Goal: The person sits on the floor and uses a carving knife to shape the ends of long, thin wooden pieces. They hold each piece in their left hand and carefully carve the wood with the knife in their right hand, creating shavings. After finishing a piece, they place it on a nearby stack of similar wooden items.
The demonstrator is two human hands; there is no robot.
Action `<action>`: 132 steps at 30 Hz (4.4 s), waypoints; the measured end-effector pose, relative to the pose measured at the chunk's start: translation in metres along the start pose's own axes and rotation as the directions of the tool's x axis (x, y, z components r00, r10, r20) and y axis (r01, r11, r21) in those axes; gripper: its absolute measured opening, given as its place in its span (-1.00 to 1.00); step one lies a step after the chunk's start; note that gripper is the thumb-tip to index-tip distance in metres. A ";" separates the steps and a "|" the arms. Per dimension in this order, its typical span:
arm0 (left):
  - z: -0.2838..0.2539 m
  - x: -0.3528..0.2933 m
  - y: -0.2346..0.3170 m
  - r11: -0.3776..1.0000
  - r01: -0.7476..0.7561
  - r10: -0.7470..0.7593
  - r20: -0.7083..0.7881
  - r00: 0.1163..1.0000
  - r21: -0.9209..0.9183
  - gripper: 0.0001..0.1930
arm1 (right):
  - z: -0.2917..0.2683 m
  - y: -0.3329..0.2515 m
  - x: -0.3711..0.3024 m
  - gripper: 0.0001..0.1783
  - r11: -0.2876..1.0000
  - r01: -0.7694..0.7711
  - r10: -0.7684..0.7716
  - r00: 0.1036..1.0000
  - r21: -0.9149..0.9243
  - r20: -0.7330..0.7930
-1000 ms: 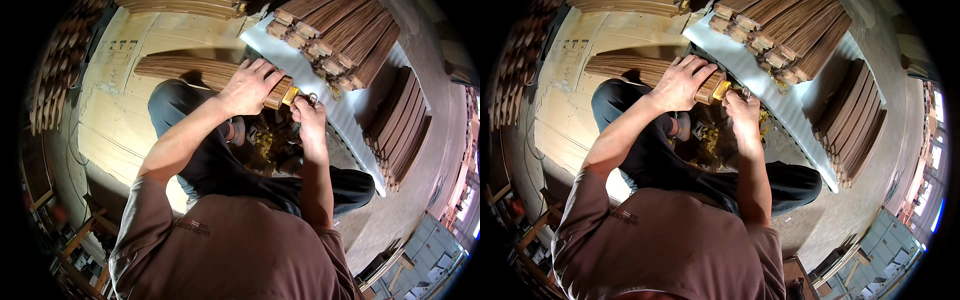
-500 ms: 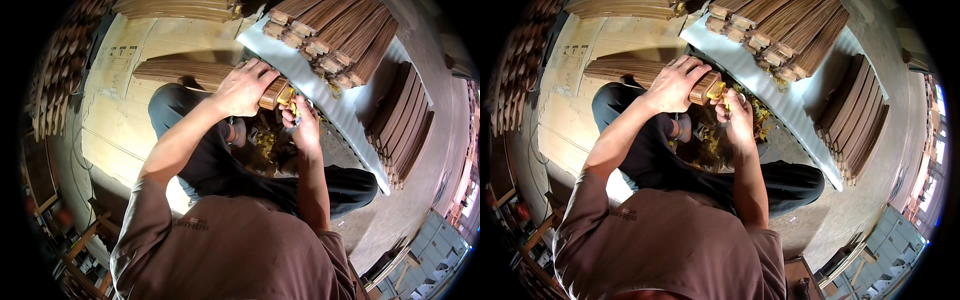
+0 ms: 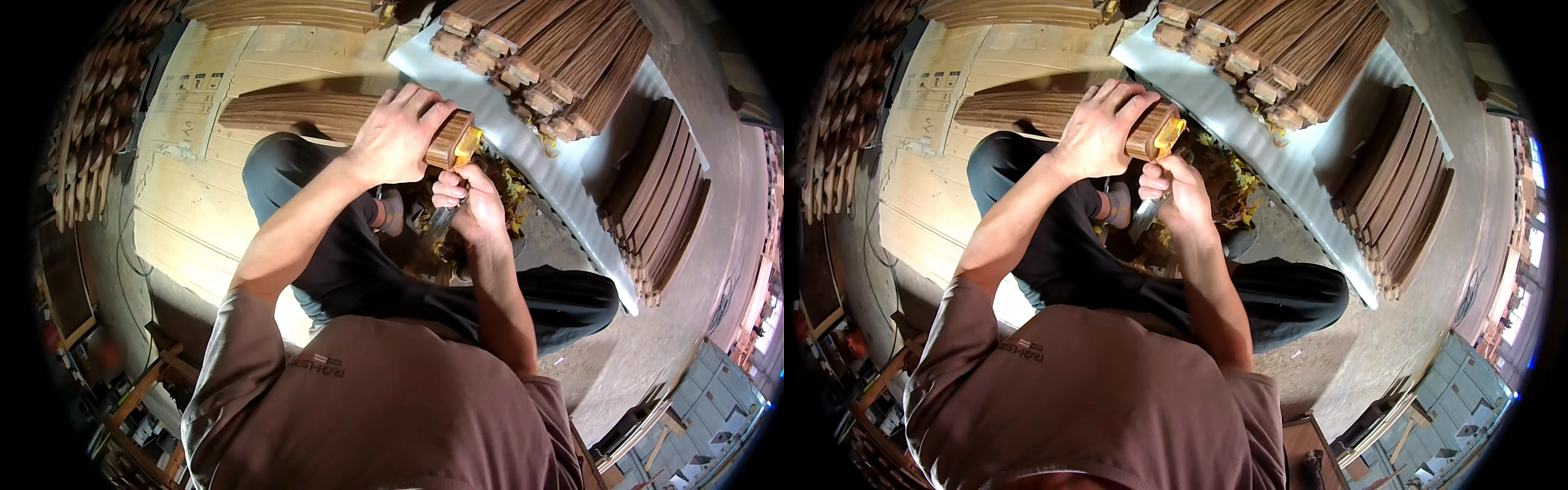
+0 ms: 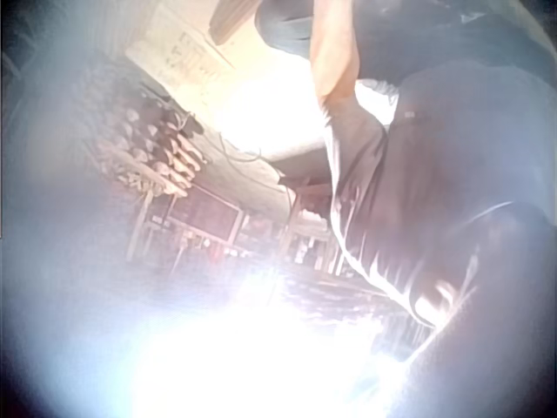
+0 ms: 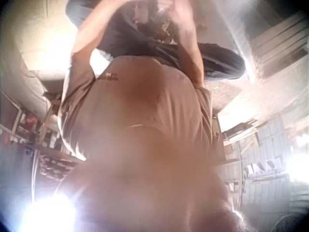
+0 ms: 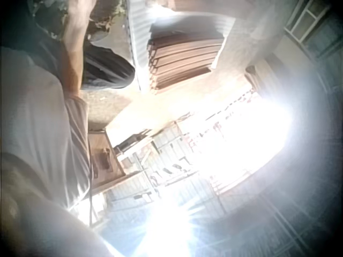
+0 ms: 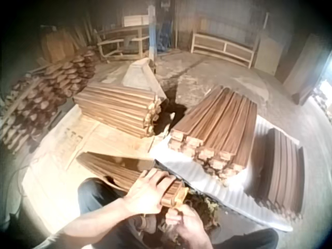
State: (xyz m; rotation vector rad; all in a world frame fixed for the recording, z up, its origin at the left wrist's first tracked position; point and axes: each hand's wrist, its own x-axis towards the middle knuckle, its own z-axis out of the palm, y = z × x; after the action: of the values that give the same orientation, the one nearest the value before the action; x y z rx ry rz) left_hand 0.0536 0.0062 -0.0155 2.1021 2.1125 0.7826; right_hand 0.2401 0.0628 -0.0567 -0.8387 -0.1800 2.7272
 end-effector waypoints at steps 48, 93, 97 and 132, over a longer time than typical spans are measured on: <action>-0.015 0.014 0.000 0.996 0.005 0.029 0.371 0.928 -0.092 -0.27 | -0.120 -0.052 -0.004 -0.57 -0.407 -0.477 -0.711 0.701 -0.779 -0.058; -0.098 0.087 -0.013 0.829 -0.004 0.146 0.209 0.967 -0.559 -0.19 | 0.031 -0.083 -0.145 -0.30 -0.137 0.347 -0.687 0.641 -0.928 0.341; -0.053 0.066 0.026 0.893 -0.144 0.272 0.257 0.927 -0.426 -0.27 | 0.047 -0.108 -0.188 -0.35 0.281 0.659 -0.828 0.534 -0.698 0.171; 0.003 0.064 0.030 0.896 -0.005 0.266 0.529 0.806 -0.443 -0.23 | 0.005 -0.072 -0.168 -0.81 -0.012 0.553 -0.764 0.532 -0.833 0.364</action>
State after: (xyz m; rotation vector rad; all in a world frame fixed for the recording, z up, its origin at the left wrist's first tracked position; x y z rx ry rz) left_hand 0.0781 0.0663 0.0130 1.9342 1.3395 0.4592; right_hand 0.3864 0.0801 0.0509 -0.8641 -1.6928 1.3394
